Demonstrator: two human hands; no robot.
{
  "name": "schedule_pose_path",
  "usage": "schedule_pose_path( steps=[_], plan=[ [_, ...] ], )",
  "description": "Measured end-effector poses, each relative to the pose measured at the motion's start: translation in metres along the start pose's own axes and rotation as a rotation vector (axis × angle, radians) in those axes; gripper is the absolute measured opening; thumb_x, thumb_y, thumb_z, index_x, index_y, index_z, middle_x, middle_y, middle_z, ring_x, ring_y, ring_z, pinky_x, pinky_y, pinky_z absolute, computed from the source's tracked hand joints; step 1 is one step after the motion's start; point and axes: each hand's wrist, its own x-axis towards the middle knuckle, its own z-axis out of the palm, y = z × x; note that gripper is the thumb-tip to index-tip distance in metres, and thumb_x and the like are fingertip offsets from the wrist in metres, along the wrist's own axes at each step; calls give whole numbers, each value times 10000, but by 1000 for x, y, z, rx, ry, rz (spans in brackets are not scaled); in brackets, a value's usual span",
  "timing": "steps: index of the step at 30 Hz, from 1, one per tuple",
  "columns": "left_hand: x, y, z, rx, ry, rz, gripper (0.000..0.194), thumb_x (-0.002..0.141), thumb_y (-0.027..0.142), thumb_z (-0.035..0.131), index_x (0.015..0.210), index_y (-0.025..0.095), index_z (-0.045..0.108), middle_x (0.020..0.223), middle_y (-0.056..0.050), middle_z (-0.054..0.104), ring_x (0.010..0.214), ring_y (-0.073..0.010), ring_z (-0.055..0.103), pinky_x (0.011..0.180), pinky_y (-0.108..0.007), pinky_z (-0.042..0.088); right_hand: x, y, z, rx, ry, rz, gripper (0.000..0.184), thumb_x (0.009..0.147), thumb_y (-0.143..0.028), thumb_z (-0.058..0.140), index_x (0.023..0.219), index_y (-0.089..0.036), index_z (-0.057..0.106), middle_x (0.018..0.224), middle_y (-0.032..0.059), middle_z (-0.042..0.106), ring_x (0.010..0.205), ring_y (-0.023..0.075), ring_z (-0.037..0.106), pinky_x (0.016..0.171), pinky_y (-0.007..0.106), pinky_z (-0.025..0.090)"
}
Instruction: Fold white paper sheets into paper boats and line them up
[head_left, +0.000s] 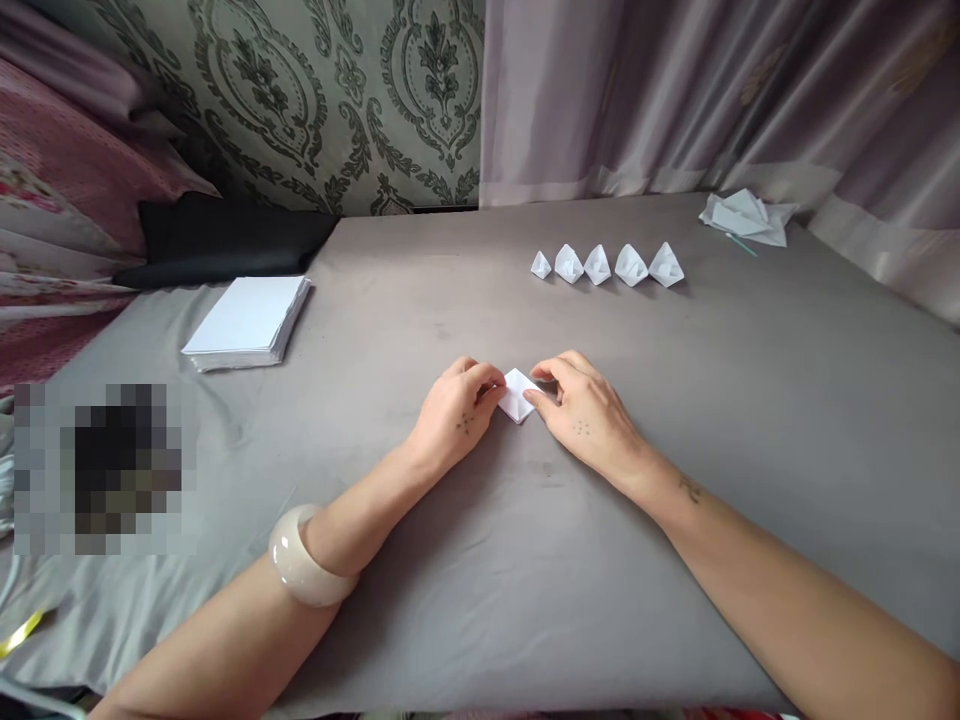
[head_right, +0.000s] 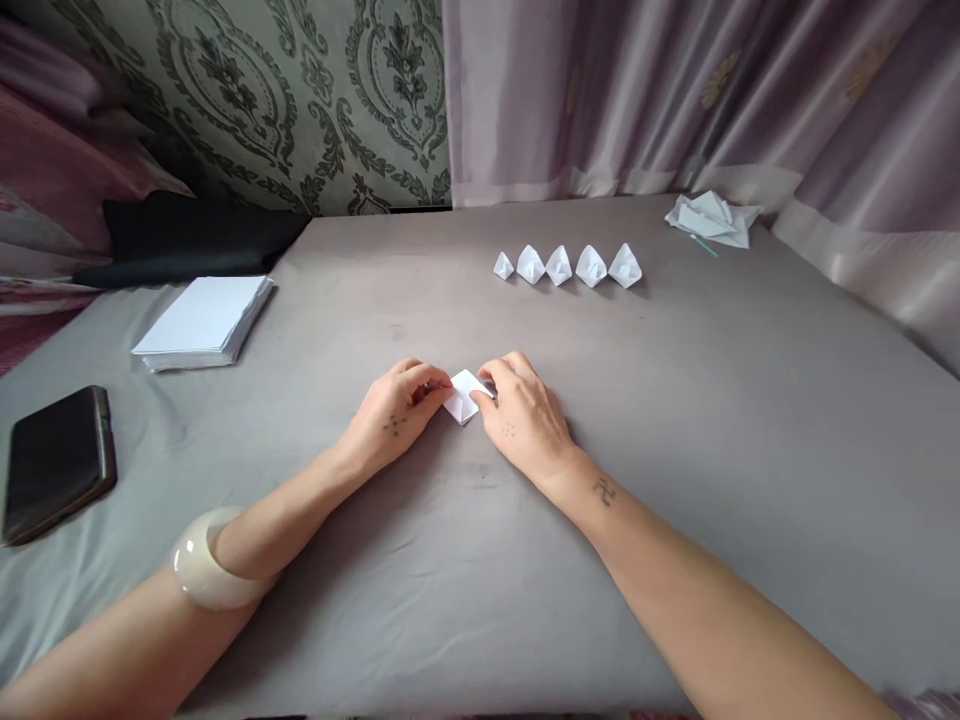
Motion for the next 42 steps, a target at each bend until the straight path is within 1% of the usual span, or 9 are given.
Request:
schedule_pose_path(
  steps=[4,9,15,19,24,28,33,37,42],
  plan=[
    [-1,-9,1,127,-49,193,213,906,203,443,908,210,656,979,-74,585,874,-200,539,726,-320,454,-2,4,-1,6,-25,-209,136,864,-114,540,910,-202,634,914,37,648,859,179,585,725,300,467],
    [-9,-9,-9,222,-176,385,300,898,125,400,1011,203,667,1029,-87,620,922,-208,553,801,-334,470,-8,2,-9,-100,-135,-338,314,897,-36,444,1071,-205,644,950,43,651,888,179,548,717,287,448],
    [-10,-8,-18,263,-225,408,267,938,202,430,1000,225,689,940,-70,637,894,-204,554,793,-326,464,-14,-1,-15,-328,-213,-416,371,897,-60,458,1136,-263,656,990,53,613,878,184,524,630,280,410],
    [-8,-12,-14,266,-208,407,226,945,275,471,949,227,692,935,-59,641,887,-197,554,771,-311,466,-13,4,-18,-293,-231,-436,341,889,-54,455,1059,-241,683,1026,38,626,892,173,534,667,284,424],
    [-8,-10,-10,329,-118,425,234,943,324,490,892,190,675,889,-62,653,829,-185,563,714,-297,481,-10,3,-20,-226,-197,-337,280,840,-58,483,963,-221,675,991,18,656,879,160,564,647,277,404],
    [-9,-8,-10,462,-73,510,278,976,278,410,916,155,652,882,-70,672,808,-175,593,695,-286,497,-11,-2,-20,-226,-169,-317,255,797,-96,533,1009,-212,614,956,13,654,862,160,566,636,274,378],
    [-10,-7,-7,592,10,557,261,956,194,401,883,142,646,861,-65,677,743,-166,599,592,-260,472,-13,-3,-15,-295,-96,-327,67,860,-195,535,892,-192,593,837,15,641,768,157,534,584,283,328],
    [-10,-7,-3,604,26,558,264,950,189,400,855,157,644,853,-53,677,745,-160,602,579,-252,458,-14,-3,-11,-336,-66,-378,163,908,-186,482,974,-210,629,874,23,647,786,159,530,598,285,323],
    [-11,-8,-2,569,14,481,247,945,195,417,887,168,656,907,-57,668,780,-165,599,603,-254,459,-14,-5,-9,-354,-86,-384,216,940,-207,453,930,-208,670,886,32,632,805,162,534,620,286,353]
  ],
)
